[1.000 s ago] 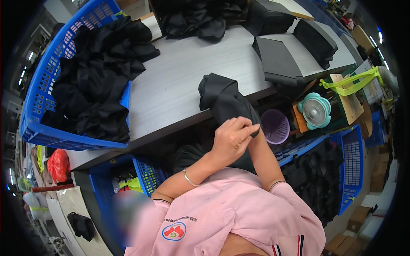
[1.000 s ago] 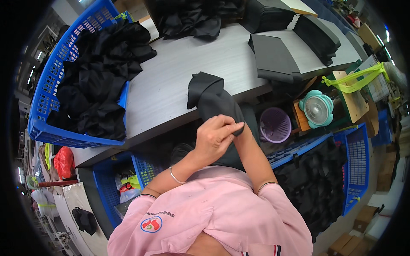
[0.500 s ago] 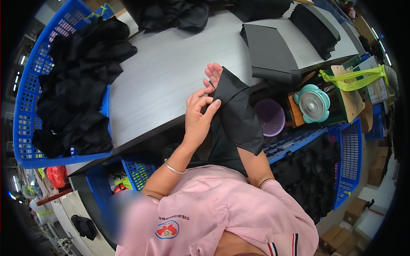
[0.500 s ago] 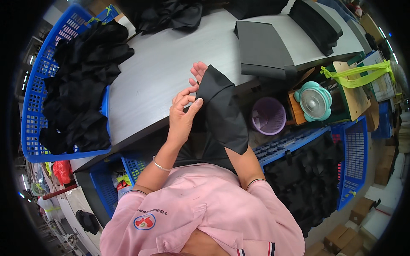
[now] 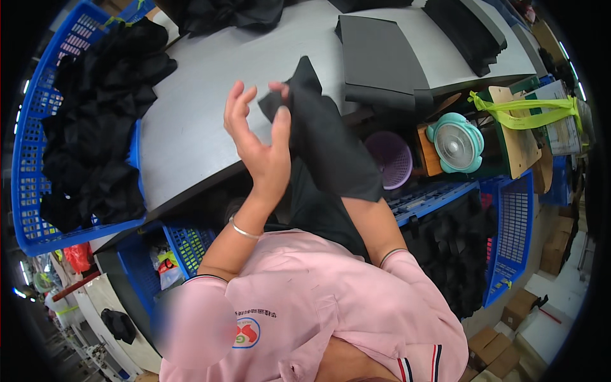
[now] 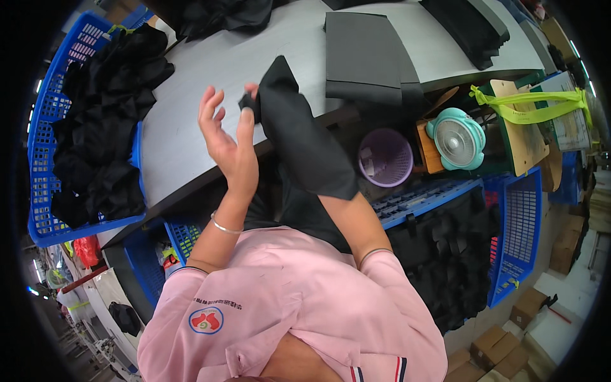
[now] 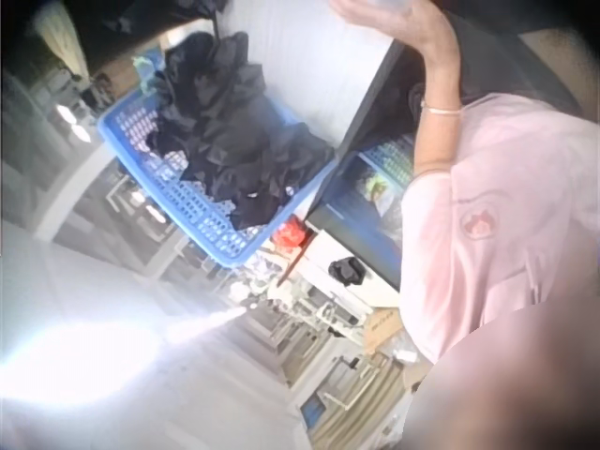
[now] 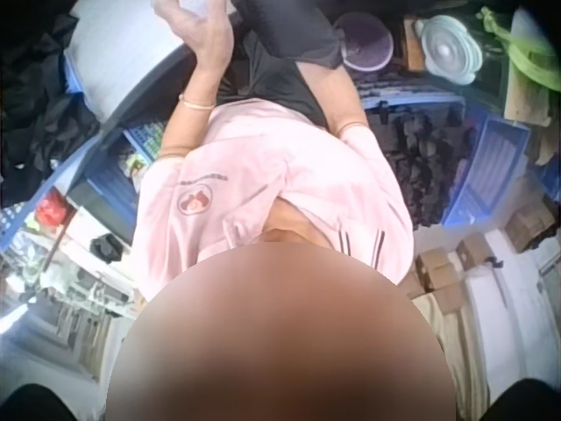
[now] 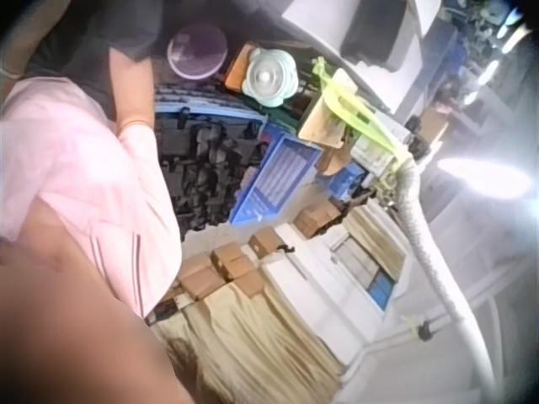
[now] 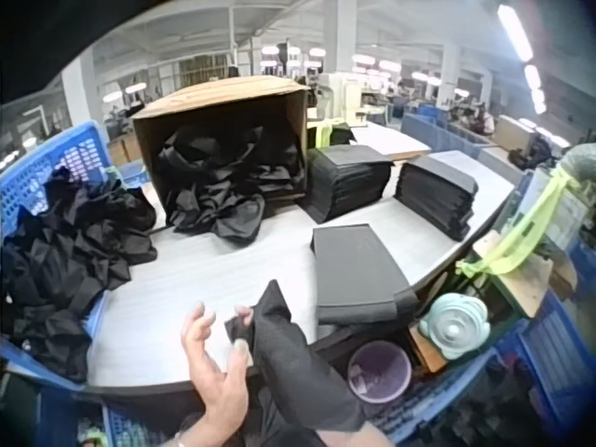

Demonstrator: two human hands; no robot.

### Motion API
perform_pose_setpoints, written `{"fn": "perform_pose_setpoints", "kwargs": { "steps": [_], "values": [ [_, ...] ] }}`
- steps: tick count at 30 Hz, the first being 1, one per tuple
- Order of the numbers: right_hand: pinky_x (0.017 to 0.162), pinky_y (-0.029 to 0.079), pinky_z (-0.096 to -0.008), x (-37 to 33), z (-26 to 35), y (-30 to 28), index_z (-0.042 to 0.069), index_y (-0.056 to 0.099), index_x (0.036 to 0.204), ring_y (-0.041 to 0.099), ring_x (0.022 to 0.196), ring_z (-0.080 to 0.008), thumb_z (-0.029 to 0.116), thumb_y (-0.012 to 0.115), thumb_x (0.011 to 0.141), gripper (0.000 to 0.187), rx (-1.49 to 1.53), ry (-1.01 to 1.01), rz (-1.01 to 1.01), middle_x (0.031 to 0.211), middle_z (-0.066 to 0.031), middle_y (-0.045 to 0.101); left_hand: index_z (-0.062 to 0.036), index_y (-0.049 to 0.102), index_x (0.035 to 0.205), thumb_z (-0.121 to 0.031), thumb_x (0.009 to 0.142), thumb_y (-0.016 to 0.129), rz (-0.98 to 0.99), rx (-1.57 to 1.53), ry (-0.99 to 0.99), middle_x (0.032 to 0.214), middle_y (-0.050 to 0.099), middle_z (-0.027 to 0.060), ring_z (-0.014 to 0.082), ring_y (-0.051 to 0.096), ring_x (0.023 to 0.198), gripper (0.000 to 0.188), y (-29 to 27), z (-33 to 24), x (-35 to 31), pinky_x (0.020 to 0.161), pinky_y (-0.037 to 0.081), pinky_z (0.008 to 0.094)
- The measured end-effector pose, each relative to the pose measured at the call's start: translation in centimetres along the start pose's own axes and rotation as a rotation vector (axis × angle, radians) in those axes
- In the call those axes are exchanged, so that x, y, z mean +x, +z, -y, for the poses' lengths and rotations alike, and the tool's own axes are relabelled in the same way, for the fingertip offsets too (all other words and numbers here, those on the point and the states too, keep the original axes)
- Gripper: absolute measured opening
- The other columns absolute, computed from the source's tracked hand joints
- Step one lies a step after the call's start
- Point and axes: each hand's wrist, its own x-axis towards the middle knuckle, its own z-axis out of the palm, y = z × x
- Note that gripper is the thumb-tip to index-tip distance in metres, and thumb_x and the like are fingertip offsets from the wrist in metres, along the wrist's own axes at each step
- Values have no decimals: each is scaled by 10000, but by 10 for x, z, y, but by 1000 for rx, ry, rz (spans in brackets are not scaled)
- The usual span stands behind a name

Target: Inspecting and folding black fabric components in a factory setting.

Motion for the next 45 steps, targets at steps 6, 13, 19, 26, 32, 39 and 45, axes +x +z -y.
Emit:
{"fn": "perform_pose_setpoints", "kwargs": {
  "steps": [6, 13, 19, 26, 32, 39, 45],
  "values": [
    [876, 434, -385, 31, -16, 13, 15, 470, 1092, 502, 1012, -287, 117, 537, 950, 187, 43, -57, -30, 1053, -139, 495, -97, 683, 1117, -340, 673, 893, 331, 205, 406, 1414, 456, 177, 371, 385, 1315, 548, -1, -41, -46, 1089, 327, 458],
    [783, 452, -390, 44, -17, 25, 14, 516, 949, 545, 863, -299, 65, 561, 910, 79, 7, -136, -87, 887, -146, 529, -20, 663, 907, -40, 919, 667, 393, -446, -413, 883, 662, 38, 159, 602, 930, 23, -14, -4, -29, 838, 481, 306],
    [656, 470, -376, -1, -5, 77, 7, 566, 896, 589, 716, -292, 60, 553, 925, 62, -479, -179, -186, 760, -141, 559, -59, 566, 809, -252, 1053, 493, -91, -419, -489, 744, 596, 31, 59, 425, 548, 320, -15, 35, 64, 513, 347, 209],
    [980, 477, -370, -39, 24, 105, -1, 589, 1167, 631, 1037, -309, 57, 573, 926, 247, -499, 18, -88, 1039, -174, 632, -40, 580, 835, -330, 1079, 464, 139, -484, -97, 749, 609, 34, 44, 423, 523, 396, -64, 21, 85, 468, 304, 201],
    [973, 458, -394, 27, 1, 49, -17, 584, 1139, 606, 1024, -323, 56, 557, 906, 246, -314, -301, 69, 1041, -159, 622, -77, 694, 1092, -389, 746, 819, 410, -32, 310, 1164, 640, 94, 285, 565, 1048, 483, -97, -31, -20, 923, 457, 398],
    [1015, 446, -373, 30, 4, 96, -24, 576, 1174, 602, 1075, -304, 11, 518, 908, 275, 418, 395, -176, 1093, -128, 627, -10, 665, 1004, -66, 963, 621, 356, -343, -154, 974, 657, 51, 120, 573, 902, 83, -91, -1, -26, 837, 440, 252],
    [1032, 429, -294, -13, 6, 152, 1, 522, 1306, 566, 1130, -184, 65, 498, 987, 326, 725, 494, -312, 1192, -67, 603, 9, 655, 937, -148, 998, 593, -33, -237, -233, 773, 620, 44, 102, 518, 736, 179, -63, 53, 28, 683, 443, 270]
  ]
}}
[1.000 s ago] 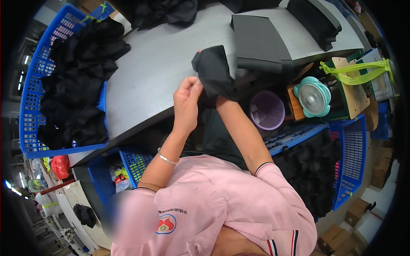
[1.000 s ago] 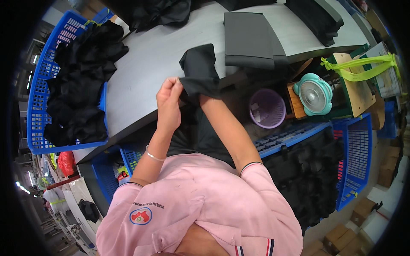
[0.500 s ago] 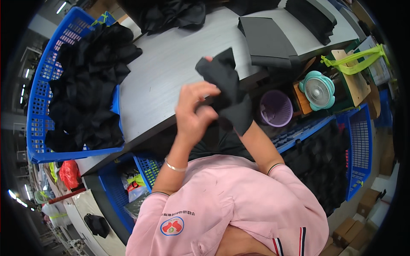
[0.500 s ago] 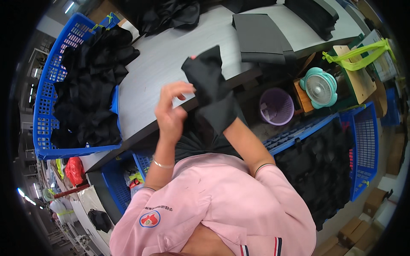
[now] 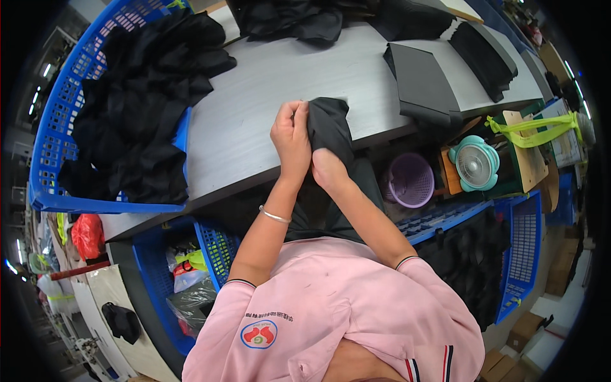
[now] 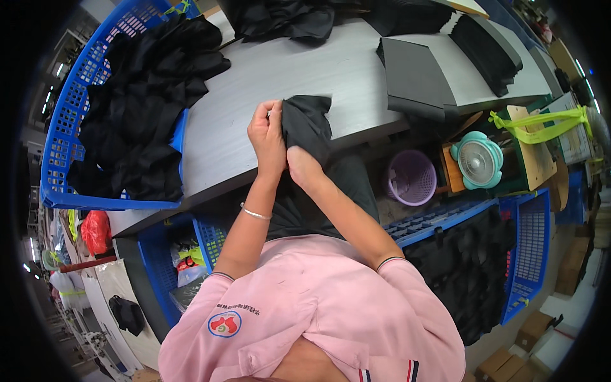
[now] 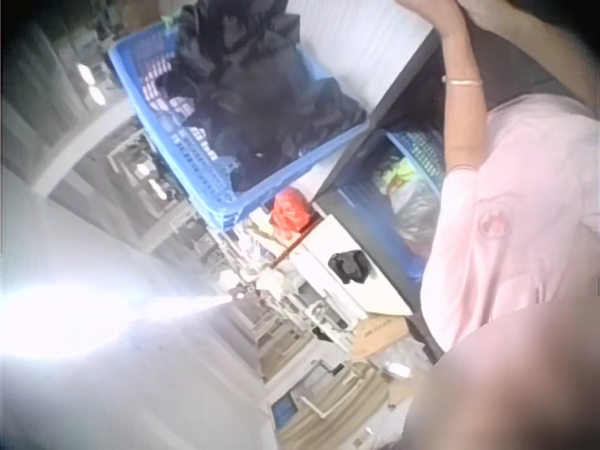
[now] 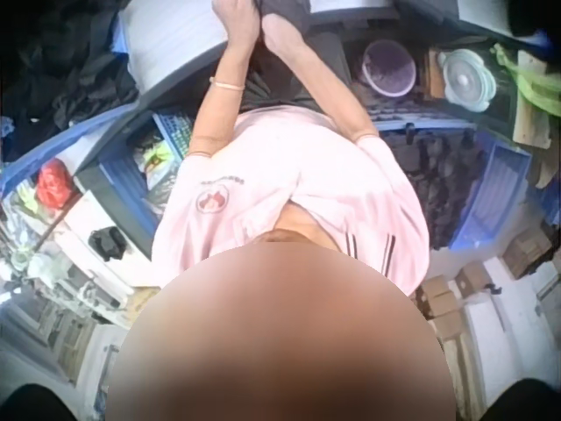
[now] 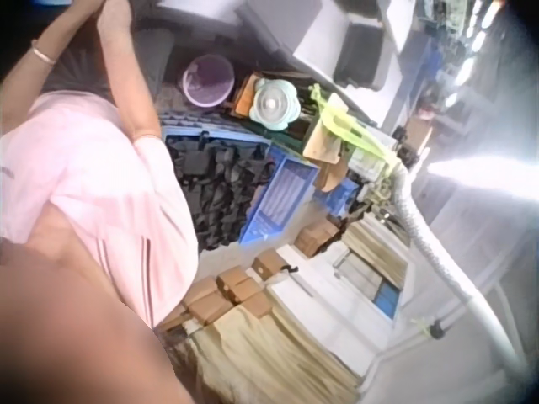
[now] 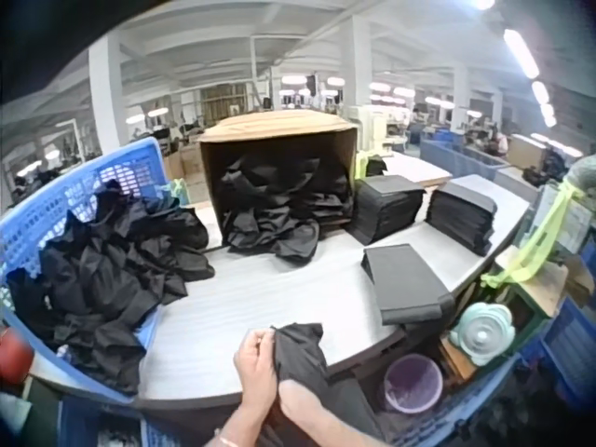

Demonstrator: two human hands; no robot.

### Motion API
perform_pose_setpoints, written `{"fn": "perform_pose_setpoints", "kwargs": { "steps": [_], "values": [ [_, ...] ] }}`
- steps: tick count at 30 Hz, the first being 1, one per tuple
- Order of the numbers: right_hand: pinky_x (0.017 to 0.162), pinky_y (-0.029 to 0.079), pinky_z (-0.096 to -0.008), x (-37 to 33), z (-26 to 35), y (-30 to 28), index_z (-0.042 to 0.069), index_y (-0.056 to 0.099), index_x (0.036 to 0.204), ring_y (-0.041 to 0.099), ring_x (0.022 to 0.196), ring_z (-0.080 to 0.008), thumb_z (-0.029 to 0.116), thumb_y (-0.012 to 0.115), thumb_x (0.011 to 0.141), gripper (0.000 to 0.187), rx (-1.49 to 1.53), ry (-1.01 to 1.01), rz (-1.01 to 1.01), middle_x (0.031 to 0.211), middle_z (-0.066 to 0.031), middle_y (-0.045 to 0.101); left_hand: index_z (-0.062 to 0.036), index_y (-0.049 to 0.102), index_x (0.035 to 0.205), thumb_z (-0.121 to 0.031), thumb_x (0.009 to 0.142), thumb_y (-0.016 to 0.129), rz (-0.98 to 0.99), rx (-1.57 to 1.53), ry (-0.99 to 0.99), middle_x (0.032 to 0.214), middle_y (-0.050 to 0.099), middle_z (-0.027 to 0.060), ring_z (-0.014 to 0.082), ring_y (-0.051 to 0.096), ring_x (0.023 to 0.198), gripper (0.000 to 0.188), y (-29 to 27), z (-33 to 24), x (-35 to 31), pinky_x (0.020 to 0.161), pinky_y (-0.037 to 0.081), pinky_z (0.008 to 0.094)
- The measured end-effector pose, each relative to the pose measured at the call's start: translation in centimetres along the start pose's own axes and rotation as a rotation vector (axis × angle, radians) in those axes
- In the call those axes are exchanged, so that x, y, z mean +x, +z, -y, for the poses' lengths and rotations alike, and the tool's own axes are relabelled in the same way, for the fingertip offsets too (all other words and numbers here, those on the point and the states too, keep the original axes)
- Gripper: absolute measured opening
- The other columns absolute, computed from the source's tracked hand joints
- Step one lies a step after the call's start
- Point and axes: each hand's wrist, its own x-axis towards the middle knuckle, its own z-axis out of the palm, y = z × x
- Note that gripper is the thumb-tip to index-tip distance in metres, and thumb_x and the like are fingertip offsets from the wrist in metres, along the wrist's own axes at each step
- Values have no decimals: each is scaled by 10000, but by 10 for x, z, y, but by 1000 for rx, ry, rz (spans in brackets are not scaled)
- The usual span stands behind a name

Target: Inspecting and folding black fabric components in a factory setting.

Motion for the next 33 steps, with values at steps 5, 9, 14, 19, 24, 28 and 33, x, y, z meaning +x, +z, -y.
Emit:
{"fn": "perform_pose_setpoints", "kwargs": {
  "steps": [5, 9, 14, 19, 24, 28, 33],
  "values": [
    [896, 436, -283, -43, 23, -9, -19, 466, 1387, 528, 1031, -129, 148, 482, 1034, 391, -374, -33, 361, 1173, -56, 582, -3, 684, 884, -170, 976, 633, 1, -174, -60, 706, 575, -42, 53, 456, 664, 197, -7, 31, 58, 608, 396, 236],
    [943, 470, -316, -87, 40, -20, -11, 529, 1283, 605, 1021, -146, 190, 492, 1048, 312, -207, 143, 434, 1102, -66, 625, 2, 684, 884, -188, 985, 632, -66, -206, -69, 698, 521, -85, 23, 415, 639, 221, -30, 31, 89, 568, 346, 200],
    [1039, 415, -362, -62, 40, -39, -48, 531, 1246, 566, 1202, -223, 237, 605, 1001, 383, -397, 13, -83, 1248, -125, 588, -2, 670, 869, -213, 990, 641, -10, -202, -105, 697, 522, -78, 19, 413, 634, 246, -32, 14, 64, 550, 339, 211],
    [1148, 296, -411, -27, 42, -19, -67, 358, 1453, 393, 1375, -364, 240, 658, 949, 662, -1077, -564, -101, 1497, -297, 342, -13, 664, 872, -198, 971, 673, 111, -18, -47, 687, 539, -45, 35, 419, 624, 210, -25, -11, 25, 555, 346, 218],
    [923, 502, -251, -11, 51, 4, -70, 642, 1223, 648, 1008, -139, -44, 445, 920, 362, -94, 42, 142, 1122, -96, 688, -7, 663, 851, -69, 951, 668, -70, 21, 271, 795, 624, 15, 78, 535, 698, 118, -36, 5, 15, 629, 438, 232],
    [865, 521, -250, -12, 44, 13, -28, 623, 1205, 639, 973, -109, -1, 466, 940, 309, 132, 372, 199, 1083, -73, 678, 1, 615, 929, -95, 985, 642, -68, -292, -33, 870, 630, 18, 55, 516, 733, 114, -50, 30, 21, 660, 439, 201],
    [693, 544, -238, 12, 42, 3, 2, 649, 1101, 654, 781, -71, -13, 615, 926, 179, -341, -138, 62, 883, -42, 707, -46, 644, 1066, -172, 1007, 613, 355, -729, -782, 895, 672, 19, 73, 619, 740, 143, -63, 32, 3, 671, 534, 230]
  ]
}}
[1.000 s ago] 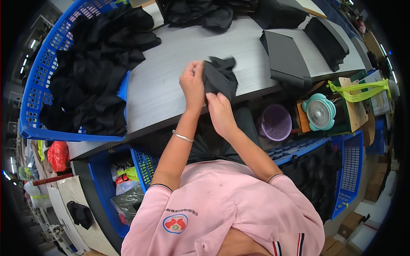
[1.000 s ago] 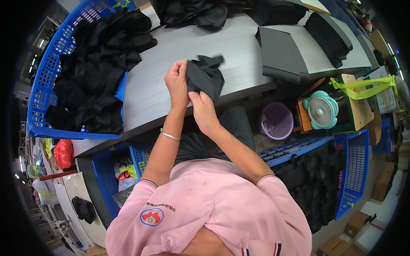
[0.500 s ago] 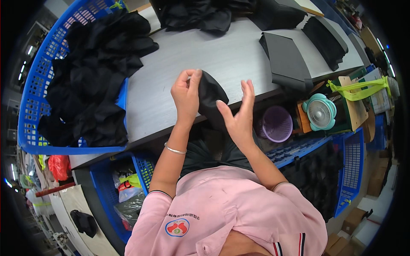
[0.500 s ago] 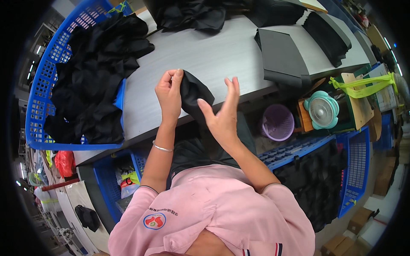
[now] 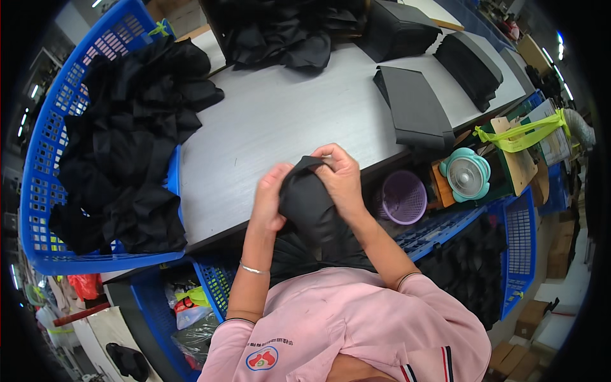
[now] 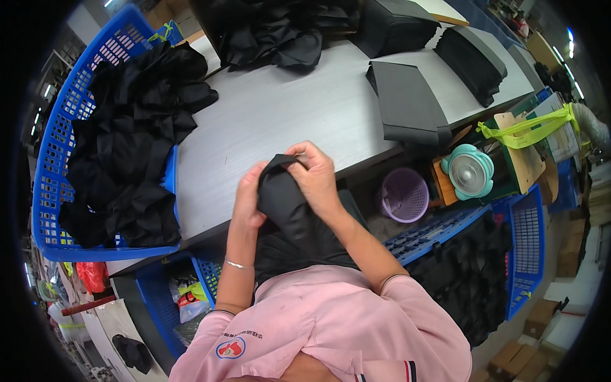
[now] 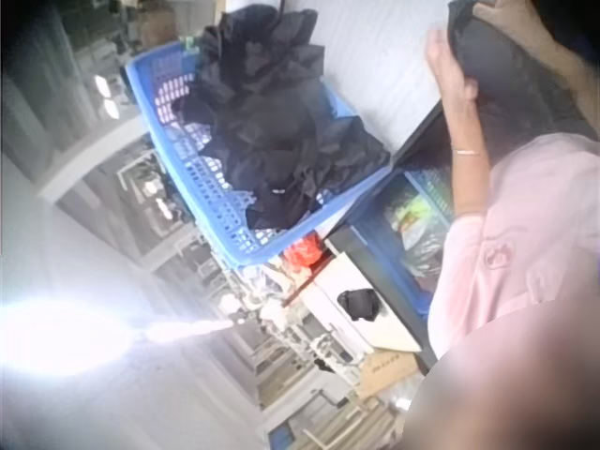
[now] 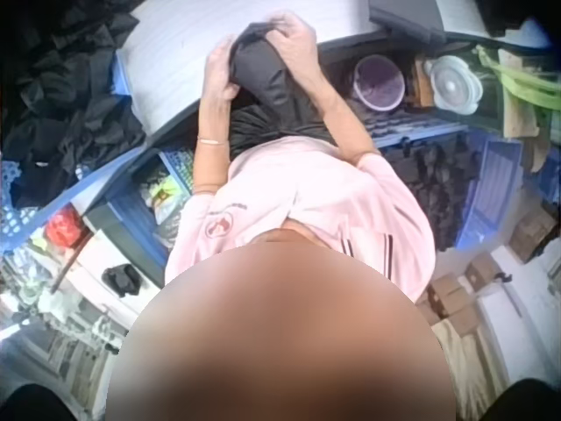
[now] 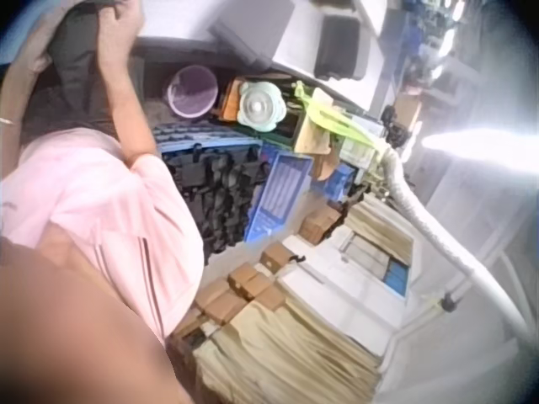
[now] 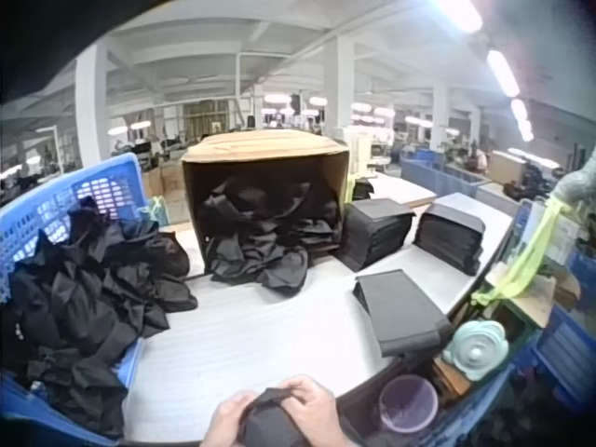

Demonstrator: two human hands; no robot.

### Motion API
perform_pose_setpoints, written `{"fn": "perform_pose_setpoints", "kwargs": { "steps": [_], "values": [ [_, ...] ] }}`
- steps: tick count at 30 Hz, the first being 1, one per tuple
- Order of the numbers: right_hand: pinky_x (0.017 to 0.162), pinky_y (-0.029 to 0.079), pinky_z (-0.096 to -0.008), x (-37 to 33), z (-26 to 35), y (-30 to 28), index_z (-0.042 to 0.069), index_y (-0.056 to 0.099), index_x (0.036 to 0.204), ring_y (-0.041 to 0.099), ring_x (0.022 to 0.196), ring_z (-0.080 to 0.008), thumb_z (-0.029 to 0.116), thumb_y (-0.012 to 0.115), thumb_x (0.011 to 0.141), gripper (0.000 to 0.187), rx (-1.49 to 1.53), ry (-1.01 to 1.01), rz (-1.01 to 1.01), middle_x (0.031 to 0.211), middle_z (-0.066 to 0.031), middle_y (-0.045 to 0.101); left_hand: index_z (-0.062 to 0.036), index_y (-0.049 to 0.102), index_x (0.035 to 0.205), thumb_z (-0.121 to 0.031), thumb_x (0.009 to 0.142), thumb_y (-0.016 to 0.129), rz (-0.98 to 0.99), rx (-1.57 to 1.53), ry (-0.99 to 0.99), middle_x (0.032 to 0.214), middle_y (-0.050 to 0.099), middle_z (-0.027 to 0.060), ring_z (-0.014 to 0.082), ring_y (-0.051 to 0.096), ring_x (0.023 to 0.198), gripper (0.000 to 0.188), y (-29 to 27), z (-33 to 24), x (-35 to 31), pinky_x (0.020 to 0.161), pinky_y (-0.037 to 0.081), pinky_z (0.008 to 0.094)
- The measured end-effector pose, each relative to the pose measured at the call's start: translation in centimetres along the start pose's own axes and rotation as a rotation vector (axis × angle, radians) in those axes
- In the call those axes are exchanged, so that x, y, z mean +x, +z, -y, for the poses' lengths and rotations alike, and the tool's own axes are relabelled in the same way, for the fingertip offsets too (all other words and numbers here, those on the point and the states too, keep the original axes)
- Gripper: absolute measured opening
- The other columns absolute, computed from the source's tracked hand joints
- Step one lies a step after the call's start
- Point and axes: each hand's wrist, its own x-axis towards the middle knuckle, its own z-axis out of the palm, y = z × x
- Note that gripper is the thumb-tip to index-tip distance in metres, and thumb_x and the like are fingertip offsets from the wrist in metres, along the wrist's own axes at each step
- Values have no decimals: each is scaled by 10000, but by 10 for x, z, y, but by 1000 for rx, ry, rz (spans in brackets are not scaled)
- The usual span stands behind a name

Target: Inspecting and folding black fabric components in a factory setting.

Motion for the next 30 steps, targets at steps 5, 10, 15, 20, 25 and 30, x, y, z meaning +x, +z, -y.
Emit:
{"fn": "perform_pose_setpoints", "kwargs": {
  "steps": [5, 10, 15, 20, 25, 30],
  "values": [
    [671, 508, -221, 9, -31, -10, -15, 728, 867, 626, 765, -48, 80, 651, 934, 139, -298, 97, 195, 749, 0, 696, -17, 667, 1120, -139, 996, 583, 283, -132, -241, 1045, 701, 81, 141, 678, 862, 194, 10, 23, -27, 752, 591, 301],
    [624, 503, -239, -56, -94, 21, 12, 686, 1081, 628, 728, -89, 114, 670, 920, 191, -192, 423, 492, 814, -21, 679, -18, 547, 1309, -73, 895, 594, 507, 873, 250, 1214, 629, 91, 200, 650, 968, 420, 40, 7, -36, 835, 524, 367],
    [605, 516, -255, -99, -120, 15, 16, 627, 1170, 655, 733, -118, 115, 671, 904, 288, -66, 680, 466, 862, -46, 682, -74, 233, 1568, -89, 981, 497, 423, -59, 107, 1590, 284, 107, 272, 396, 1368, 644, 73, 3, -12, 1123, 344, 371],
    [573, 506, -260, -83, -67, -45, 8, 657, 1072, 659, 704, -120, 105, 606, 940, 171, -272, 630, 321, 890, -66, 693, -93, 144, 1600, -107, 1048, 480, 67, -508, 301, 1665, 92, 96, 312, 291, 1476, 647, 38, -8, -14, 1196, 306, 391],
    [757, 489, -283, -61, -4, -51, -10, 671, 960, 636, 880, -173, 136, 661, 941, 147, -512, -170, -59, 963, -90, 654, -108, 176, 1599, -116, 1016, 523, 21, 293, 340, 1614, 267, 126, 303, 367, 1435, 678, 42, -10, -38, 1111, 406, 378],
    [936, 450, -378, -44, 16, -27, -15, 688, 952, 607, 1032, -303, 129, 750, 840, 193, -677, -244, 279, 1053, -129, 660, -108, 203, 1594, -78, 985, 552, 21, 1483, 27, 1633, 236, 122, 306, 267, 1498, 703, 58, -21, -48, 1160, 351, 363]
  ]
}}
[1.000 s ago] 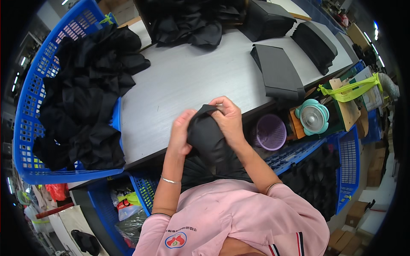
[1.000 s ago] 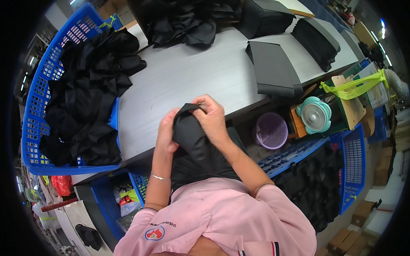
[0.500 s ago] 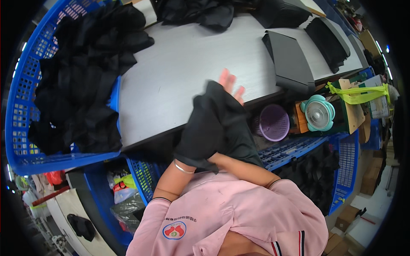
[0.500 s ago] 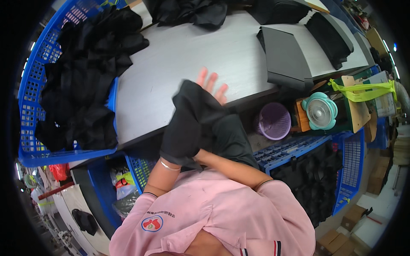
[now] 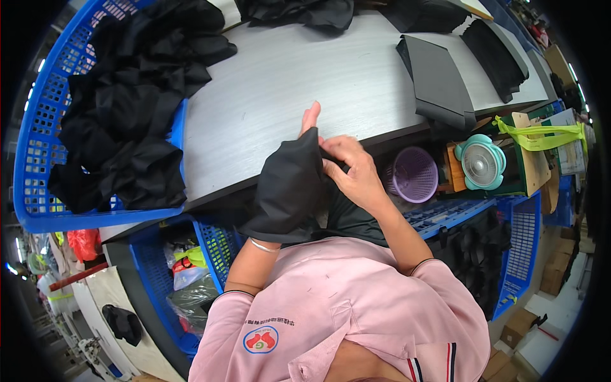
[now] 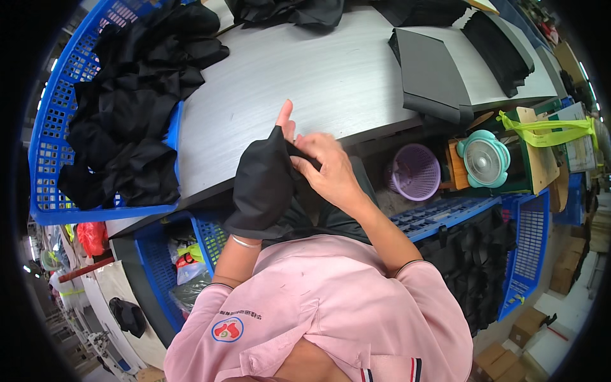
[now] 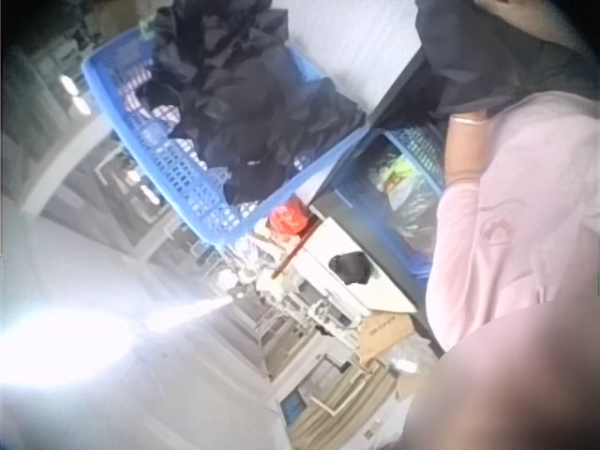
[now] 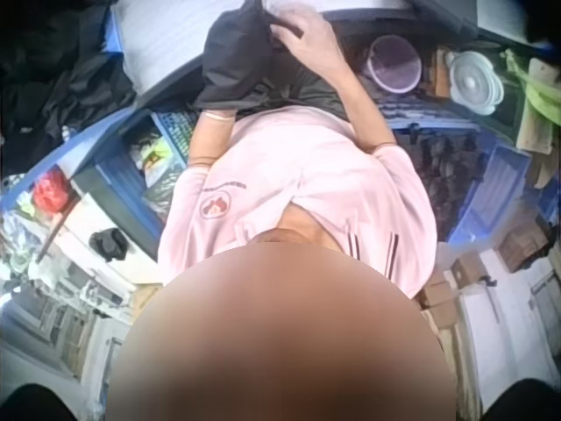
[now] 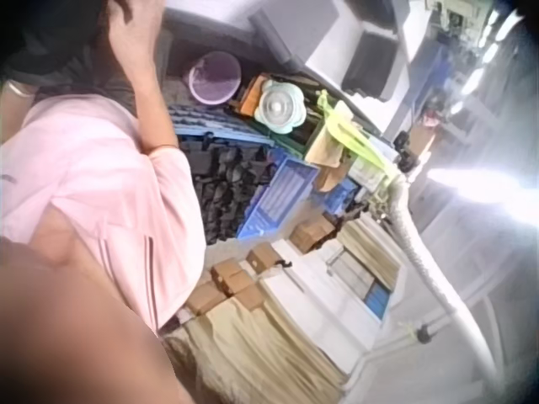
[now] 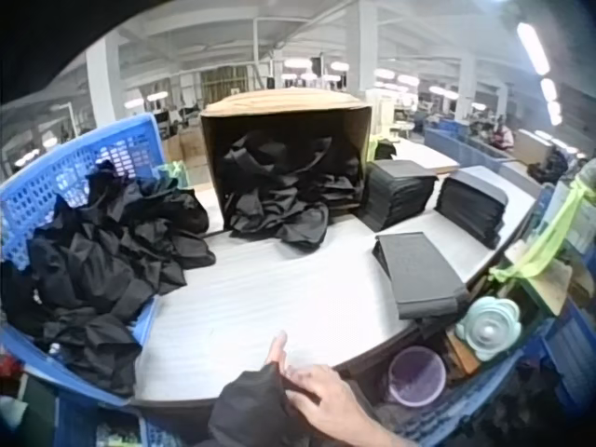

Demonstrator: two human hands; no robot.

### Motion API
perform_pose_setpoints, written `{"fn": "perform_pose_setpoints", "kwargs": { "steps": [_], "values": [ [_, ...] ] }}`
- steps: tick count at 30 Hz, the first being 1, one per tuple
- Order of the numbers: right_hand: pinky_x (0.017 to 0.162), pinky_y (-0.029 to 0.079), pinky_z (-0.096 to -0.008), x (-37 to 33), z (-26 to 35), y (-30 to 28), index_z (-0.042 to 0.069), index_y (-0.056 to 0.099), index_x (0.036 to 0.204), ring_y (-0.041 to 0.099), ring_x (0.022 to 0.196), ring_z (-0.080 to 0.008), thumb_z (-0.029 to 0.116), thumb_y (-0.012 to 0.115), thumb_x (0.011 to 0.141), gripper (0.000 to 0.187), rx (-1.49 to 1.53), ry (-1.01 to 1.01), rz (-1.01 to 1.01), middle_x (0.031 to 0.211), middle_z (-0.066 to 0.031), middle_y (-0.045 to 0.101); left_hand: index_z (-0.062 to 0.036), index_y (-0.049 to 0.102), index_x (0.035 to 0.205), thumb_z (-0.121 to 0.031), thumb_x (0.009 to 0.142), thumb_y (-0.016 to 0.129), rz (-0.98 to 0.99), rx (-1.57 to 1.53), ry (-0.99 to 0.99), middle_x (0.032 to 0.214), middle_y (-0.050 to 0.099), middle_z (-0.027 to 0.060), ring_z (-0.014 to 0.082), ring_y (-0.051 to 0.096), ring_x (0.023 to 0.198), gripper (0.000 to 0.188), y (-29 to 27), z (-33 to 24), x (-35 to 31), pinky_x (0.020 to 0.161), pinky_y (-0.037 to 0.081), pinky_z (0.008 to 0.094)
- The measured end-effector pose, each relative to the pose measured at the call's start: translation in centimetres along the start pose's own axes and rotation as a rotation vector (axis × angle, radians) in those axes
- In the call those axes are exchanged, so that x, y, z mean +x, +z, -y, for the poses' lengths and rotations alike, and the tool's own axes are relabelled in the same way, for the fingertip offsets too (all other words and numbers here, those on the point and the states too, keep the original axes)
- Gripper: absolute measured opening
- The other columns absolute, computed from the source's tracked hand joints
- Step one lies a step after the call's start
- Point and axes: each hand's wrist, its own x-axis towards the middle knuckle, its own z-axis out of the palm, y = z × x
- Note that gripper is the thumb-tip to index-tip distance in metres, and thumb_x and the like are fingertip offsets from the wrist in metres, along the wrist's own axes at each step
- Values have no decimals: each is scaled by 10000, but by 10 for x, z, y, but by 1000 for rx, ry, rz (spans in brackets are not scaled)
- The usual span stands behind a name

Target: Inspecting and folding black fabric components in a factory setting.

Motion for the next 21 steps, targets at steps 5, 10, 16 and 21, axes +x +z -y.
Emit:
{"fn": "perform_pose_setpoints", "kwargs": {
  "steps": [5, 10, 16, 21],
  "values": [
    [1077, 393, -356, -4, 8, -22, -41, 730, 1009, 600, 1033, -144, 81, 687, 902, 168, 765, 5, 244, 1043, -51, 690, -15, 345, 1528, -81, 975, 586, -531, -942, 255, 1477, 487, 148, 298, 447, 1374, 607, 7, 27, 6, 1139, 357, 363],
    [964, 460, -279, 28, 3, -23, -16, 703, 1118, 604, 982, -97, 161, 633, 980, 234, 888, 300, 10, 1042, -27, 691, -20, 448, 1421, -68, 957, 590, -239, -201, 446, 1391, 526, 129, 254, 507, 1271, 488, 32, 65, -15, 1087, 401, 345],
    [967, 470, -282, 24, 12, -21, -17, 647, 1219, 622, 1026, -121, 214, 589, 1014, 315, 686, 233, -116, 1103, -58, 689, -35, 637, 1237, -80, 913, 621, -540, 238, 639, 1187, 655, 131, 276, 623, 1104, 327, 27, 68, -42, 967, 501, 338],
    [1011, 461, -377, -10, 26, -3, -6, 596, 1256, 600, 1162, -305, 112, 737, 835, 459, -89, -218, -224, 1261, -158, 607, -36, 662, 1186, -104, 893, 645, -596, 204, 770, 1112, 678, 132, 291, 633, 1081, 301, 10, 51, -52, 925, 511, 366]
  ]
}}
